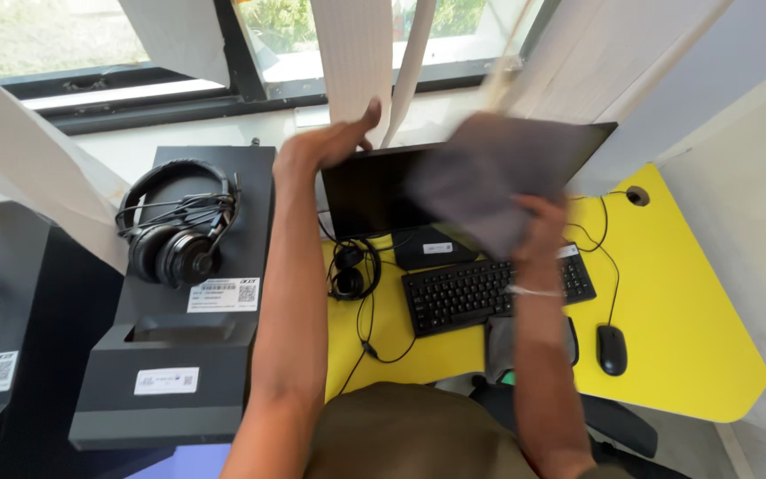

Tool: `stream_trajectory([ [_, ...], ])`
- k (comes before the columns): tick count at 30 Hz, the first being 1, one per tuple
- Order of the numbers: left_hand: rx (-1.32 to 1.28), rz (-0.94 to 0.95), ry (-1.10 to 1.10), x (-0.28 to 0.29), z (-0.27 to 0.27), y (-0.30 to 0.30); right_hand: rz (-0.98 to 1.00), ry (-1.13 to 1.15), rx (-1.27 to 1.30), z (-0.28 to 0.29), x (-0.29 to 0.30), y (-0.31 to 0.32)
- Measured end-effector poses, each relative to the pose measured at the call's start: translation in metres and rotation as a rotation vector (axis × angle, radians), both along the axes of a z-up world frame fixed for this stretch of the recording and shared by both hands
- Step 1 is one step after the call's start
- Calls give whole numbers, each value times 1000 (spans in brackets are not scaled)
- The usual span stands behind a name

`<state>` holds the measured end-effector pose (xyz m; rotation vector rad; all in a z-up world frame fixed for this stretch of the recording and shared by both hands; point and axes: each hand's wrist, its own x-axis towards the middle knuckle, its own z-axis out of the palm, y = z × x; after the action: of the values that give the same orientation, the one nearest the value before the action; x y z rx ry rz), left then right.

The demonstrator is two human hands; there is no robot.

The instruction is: The person wipes down computer towers, monitors, keyboards, mice, and desk surfaces using a cloth, moving items aside and lifting peripherals to reach different areas of the workstation.

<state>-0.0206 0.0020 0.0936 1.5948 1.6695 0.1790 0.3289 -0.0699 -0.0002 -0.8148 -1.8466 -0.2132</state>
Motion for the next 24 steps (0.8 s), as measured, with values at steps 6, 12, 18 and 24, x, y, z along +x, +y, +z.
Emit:
stream_trajectory([
  [6, 101, 61, 36, 22, -17, -39, -501, 542, -144, -25, 70, 32],
  [12, 265, 67, 10, 28, -21, -49, -362, 294, -303, -127, 79, 75],
  [18, 295, 155, -90, 19, -27, -51, -492, 444, -897, -216, 109, 73],
  [24, 636, 540, -477, -7, -62, -74, -346, 909, -704, -96, 122, 59],
])
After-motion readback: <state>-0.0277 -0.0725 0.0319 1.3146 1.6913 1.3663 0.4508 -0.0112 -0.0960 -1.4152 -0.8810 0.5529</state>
